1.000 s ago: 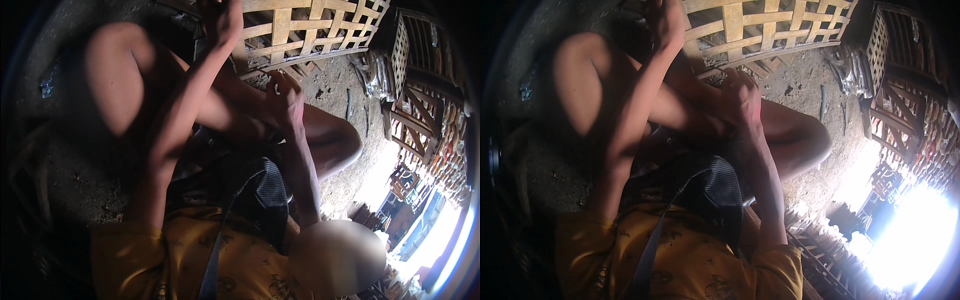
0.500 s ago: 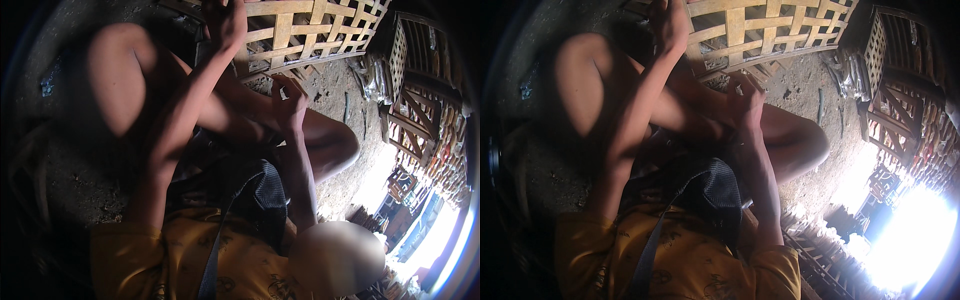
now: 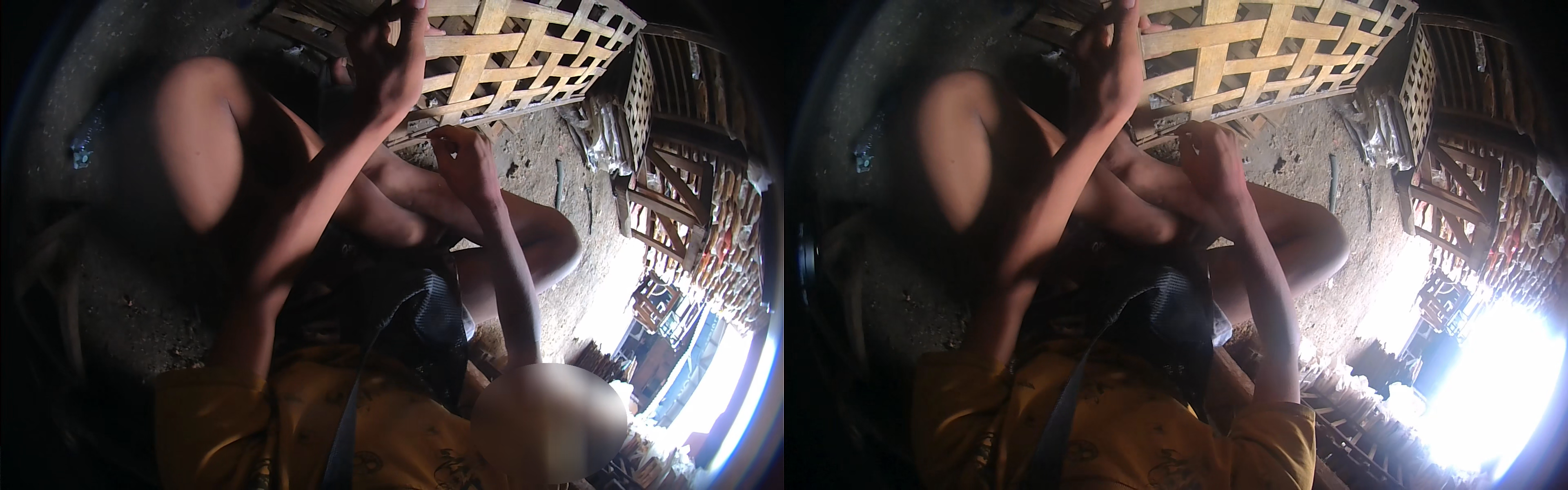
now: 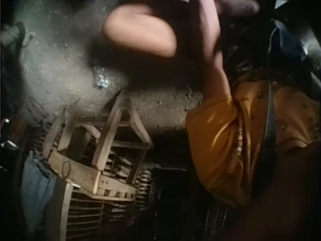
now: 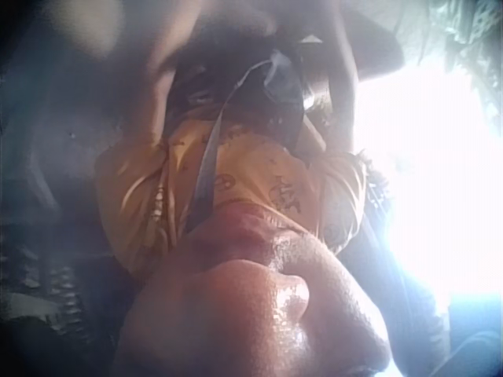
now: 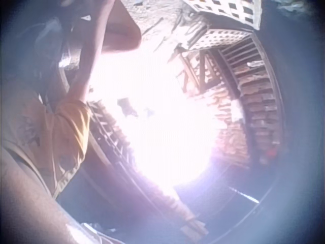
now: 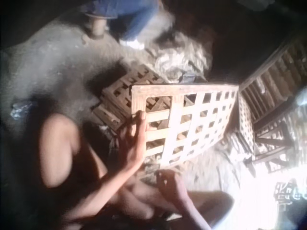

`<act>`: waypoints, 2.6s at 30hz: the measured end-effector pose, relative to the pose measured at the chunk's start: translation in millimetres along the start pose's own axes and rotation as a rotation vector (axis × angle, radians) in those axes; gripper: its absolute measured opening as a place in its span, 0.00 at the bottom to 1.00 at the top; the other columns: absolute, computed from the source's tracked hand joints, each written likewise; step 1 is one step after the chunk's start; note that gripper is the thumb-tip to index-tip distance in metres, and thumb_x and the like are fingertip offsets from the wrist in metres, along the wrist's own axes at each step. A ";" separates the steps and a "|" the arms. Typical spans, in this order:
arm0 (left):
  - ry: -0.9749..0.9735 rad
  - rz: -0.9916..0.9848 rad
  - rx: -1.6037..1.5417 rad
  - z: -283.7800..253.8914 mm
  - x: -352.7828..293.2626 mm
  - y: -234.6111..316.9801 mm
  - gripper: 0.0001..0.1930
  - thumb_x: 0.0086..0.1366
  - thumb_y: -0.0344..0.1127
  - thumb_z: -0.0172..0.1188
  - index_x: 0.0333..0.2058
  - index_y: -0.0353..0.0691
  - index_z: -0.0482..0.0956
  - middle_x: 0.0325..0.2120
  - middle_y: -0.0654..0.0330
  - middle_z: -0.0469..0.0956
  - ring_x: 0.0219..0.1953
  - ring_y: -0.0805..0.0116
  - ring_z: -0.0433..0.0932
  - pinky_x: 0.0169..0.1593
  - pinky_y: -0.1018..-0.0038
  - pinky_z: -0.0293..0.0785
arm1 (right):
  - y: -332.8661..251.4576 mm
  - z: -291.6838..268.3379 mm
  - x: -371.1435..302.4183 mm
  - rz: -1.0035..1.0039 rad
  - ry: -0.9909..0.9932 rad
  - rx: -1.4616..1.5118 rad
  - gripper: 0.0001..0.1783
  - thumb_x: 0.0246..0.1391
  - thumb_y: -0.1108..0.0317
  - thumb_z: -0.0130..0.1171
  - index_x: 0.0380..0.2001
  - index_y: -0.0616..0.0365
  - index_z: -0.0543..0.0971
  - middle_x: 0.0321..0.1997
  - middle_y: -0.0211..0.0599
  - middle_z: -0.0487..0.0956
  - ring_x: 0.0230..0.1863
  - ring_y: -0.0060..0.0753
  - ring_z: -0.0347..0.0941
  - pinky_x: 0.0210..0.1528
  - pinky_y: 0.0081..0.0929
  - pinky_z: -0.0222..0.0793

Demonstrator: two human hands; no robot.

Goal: The person sits on the floor and assembles a wooden lattice panel by hand, interlocking slats and adjusting the frame. The person uses a small tool to tap and secure joints, then flips the panel to inspect and adjust the other side.

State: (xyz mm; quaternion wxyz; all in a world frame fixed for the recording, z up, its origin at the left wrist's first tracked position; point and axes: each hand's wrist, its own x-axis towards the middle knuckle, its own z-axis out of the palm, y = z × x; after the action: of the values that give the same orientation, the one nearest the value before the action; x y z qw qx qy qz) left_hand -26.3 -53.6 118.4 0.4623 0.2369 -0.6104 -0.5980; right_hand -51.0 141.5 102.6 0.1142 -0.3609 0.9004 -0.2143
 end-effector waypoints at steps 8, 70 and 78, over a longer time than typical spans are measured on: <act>-0.035 -0.158 -0.341 13.1 -24.2 -4.9 0.22 0.71 0.49 0.56 0.37 0.32 0.82 0.22 0.55 0.82 0.26 0.69 0.82 0.31 0.72 0.76 | -5.3 5.5 3.5 -0.094 0.046 -0.311 0.07 0.51 0.76 0.58 0.33 0.62 0.83 0.31 0.51 0.80 0.36 0.55 0.78 0.40 0.47 0.73; -0.537 -0.282 -0.673 -11.1 -79.1 21.8 0.18 0.69 0.36 0.60 0.54 0.36 0.76 0.49 0.57 0.80 0.55 0.72 0.74 0.60 0.71 0.69 | 24.7 -3.6 -47.8 0.260 0.628 -0.123 0.11 0.57 0.68 0.59 0.40 0.59 0.85 0.30 0.51 0.83 0.30 0.49 0.79 0.37 0.38 0.74; -0.956 -0.460 -0.497 -23.3 -74.1 10.1 0.22 0.68 0.30 0.58 0.60 0.43 0.75 0.59 0.64 0.76 0.57 0.76 0.72 0.64 0.76 0.64 | 31.9 -24.8 -77.7 0.339 0.564 0.045 0.11 0.57 0.69 0.60 0.41 0.59 0.85 0.28 0.47 0.84 0.30 0.35 0.83 0.35 0.30 0.75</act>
State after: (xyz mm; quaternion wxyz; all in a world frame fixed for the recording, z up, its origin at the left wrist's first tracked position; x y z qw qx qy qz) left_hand 30.3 -1.4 103.9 0.0359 -0.0484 -0.5254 -0.8488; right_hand -23.6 224.0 113.5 -0.0977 -0.1295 0.9388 -0.3038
